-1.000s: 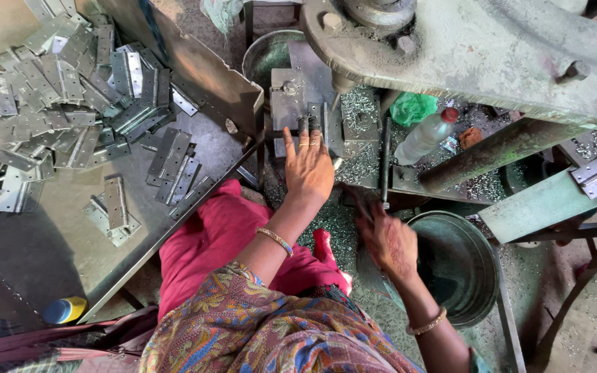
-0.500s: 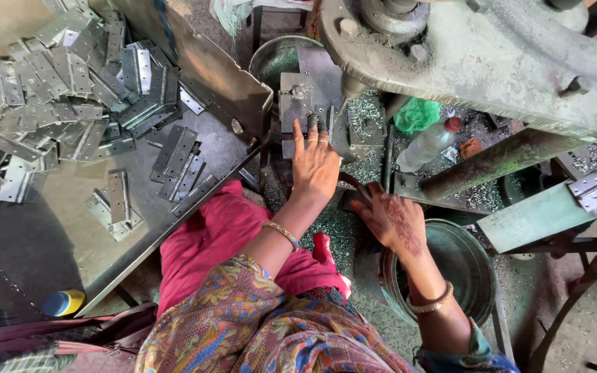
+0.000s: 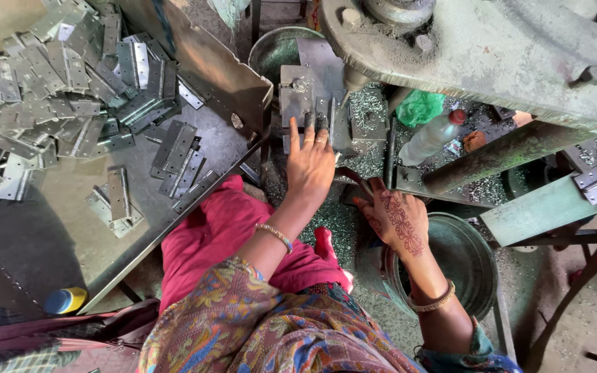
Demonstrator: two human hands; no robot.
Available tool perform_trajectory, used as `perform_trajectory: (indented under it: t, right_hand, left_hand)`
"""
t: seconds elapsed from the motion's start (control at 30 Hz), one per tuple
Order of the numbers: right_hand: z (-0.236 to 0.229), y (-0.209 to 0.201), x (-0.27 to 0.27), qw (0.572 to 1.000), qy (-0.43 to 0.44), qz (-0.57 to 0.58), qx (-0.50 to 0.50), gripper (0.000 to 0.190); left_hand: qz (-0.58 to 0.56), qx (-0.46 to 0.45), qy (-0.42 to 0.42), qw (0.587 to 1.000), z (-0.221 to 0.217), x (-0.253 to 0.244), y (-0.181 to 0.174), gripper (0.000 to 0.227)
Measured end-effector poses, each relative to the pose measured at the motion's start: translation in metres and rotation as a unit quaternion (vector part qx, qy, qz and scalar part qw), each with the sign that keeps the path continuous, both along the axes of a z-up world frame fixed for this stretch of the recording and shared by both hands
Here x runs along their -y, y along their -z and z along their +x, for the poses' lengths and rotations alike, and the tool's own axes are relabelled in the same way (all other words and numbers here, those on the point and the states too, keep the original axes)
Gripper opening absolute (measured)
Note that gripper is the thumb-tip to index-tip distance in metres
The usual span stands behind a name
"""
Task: The person places metal hinge components into a pressing machine one at a time and activates the press by hand.
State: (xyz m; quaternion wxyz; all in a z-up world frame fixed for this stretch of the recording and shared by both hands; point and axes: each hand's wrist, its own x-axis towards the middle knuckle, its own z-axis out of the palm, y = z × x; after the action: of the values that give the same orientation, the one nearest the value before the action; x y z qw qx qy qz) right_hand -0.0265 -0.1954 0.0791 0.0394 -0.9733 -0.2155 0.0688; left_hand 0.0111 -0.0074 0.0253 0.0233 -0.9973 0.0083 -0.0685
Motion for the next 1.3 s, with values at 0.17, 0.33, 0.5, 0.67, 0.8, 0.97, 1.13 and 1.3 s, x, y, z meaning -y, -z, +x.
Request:
perform_trajectory:
  t: [0.17,0.33,0.5,0.67,0.8,0.97,1.13,1.3]
  right_hand:
    - [-0.004,-0.005,-0.002,1.0,-0.003,0.015,0.011,0.048]
    - [0.0,0.004,0.001,1.0,0.015,0.021,0.002,0.048]
    - [-0.009,0.047,0.021,0.999,0.054,-0.003,-0.003,0.046]
    - [-0.032,0.101,0.04,0.989,0.128,0.055,-0.059,0.047]
    - [-0.029,0.108,0.042,0.985,0.134,0.077,-0.083,0.047]
    - [-0.01,0.059,0.032,0.991,0.072,0.086,-0.073,0.052]
    - [0.0,0.019,0.012,0.999,0.01,0.039,-0.016,0.049]
    - [-0.007,0.009,0.005,0.999,0.028,0.021,-0.005,0.048]
  left_hand:
    - [-0.003,0.01,-0.026,1.0,0.018,0.001,-0.005,0.036]
    - [-0.038,0.037,-0.025,0.998,0.018,0.002,0.003,0.039]
    - [-0.026,0.055,-0.028,0.998,0.014,0.001,0.01,0.039]
    - [-0.072,0.048,-0.04,0.995,0.016,0.0,0.005,0.045]
    - [-0.048,0.046,-0.035,0.997,0.005,-0.002,0.002,0.042]
    - [-0.024,0.037,-0.017,0.999,0.003,-0.004,-0.005,0.038]
    - [-0.045,0.018,-0.035,0.998,0.024,-0.004,-0.005,0.038]
    - [-0.064,0.029,-0.039,0.997,0.033,-0.006,0.004,0.04]
